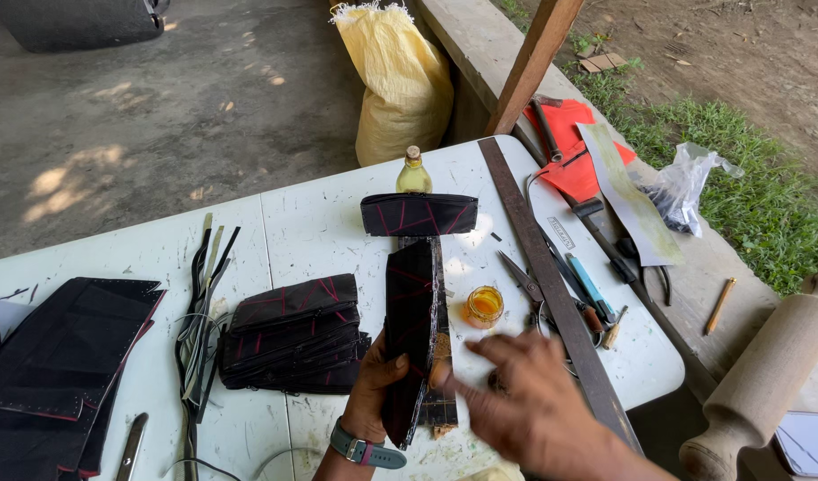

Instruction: The person repeatedly applies a yellow substance from a small jar to the edges and surfaces of black leather wallets using their fingers. They handle the wallets one at a time, turning them over and rubbing the conditioner into the seams and corners before placing them back on the table.

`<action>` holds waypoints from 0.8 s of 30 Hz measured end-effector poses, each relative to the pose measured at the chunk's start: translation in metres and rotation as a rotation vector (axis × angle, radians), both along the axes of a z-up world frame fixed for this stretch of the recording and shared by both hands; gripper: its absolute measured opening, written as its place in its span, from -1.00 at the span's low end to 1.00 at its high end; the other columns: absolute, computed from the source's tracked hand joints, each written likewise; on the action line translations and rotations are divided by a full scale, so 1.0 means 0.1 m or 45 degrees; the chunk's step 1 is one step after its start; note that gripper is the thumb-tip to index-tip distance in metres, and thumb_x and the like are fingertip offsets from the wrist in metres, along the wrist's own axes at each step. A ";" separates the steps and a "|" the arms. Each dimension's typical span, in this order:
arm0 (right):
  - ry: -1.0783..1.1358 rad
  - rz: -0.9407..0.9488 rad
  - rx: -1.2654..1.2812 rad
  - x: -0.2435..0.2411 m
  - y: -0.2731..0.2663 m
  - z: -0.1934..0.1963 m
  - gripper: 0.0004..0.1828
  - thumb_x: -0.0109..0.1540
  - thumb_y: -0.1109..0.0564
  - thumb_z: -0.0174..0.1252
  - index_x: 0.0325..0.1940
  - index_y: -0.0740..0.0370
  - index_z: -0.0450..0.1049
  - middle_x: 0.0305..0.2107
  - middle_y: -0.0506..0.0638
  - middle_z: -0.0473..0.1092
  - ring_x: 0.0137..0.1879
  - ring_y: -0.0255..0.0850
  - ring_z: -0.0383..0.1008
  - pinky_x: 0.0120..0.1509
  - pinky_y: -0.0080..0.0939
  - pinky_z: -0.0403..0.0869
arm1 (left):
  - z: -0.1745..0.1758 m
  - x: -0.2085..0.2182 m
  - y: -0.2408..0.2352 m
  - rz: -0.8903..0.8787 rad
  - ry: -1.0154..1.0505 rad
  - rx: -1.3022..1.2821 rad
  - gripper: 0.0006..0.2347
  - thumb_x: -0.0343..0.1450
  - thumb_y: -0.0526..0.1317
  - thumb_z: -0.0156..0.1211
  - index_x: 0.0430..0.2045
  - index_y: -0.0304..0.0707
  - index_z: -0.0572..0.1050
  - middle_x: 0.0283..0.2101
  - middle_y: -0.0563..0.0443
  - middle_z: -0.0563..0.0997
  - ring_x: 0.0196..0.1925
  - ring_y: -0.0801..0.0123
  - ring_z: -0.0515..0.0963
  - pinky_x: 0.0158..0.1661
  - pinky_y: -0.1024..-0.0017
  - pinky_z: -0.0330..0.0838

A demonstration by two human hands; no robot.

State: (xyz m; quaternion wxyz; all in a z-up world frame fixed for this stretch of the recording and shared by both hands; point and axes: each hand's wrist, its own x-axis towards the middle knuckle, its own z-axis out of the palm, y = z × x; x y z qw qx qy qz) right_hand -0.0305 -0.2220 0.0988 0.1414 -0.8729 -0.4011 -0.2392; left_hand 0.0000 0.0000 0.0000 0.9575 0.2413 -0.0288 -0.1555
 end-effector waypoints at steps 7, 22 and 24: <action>0.018 -0.026 0.135 0.46 0.04 0.24 -0.20 0.03 0.18 0.33 0.36 -0.27 0.38 0.15 0.17 0.36 0.23 0.13 0.31 0.19 0.16 0.31 | -0.20 -0.18 0.05 -0.190 -0.051 -0.153 -0.33 0.36 -0.35 0.45 0.37 -0.41 0.23 0.08 -0.17 0.58 0.00 0.21 0.63 0.00 0.29 0.56; 0.261 0.108 0.217 0.21 0.16 0.22 -0.15 0.02 0.24 0.30 0.40 -0.20 0.36 0.12 0.13 0.35 0.21 0.08 0.33 0.21 0.11 0.32 | -0.10 0.12 0.01 0.015 -0.087 0.008 -0.49 0.38 -0.30 0.35 0.22 -0.41 0.32 0.03 -0.16 0.62 -0.02 0.23 0.66 -0.01 0.31 0.59; 0.269 0.159 0.204 0.09 0.18 0.19 -0.13 0.00 0.24 0.30 0.39 -0.24 0.37 0.11 0.09 0.35 0.21 0.07 0.34 0.19 0.10 0.33 | -0.03 0.14 0.00 0.045 -0.028 0.003 -0.50 0.34 -0.30 0.33 0.18 -0.37 0.32 0.03 -0.10 0.63 0.00 0.27 0.68 0.02 0.34 0.61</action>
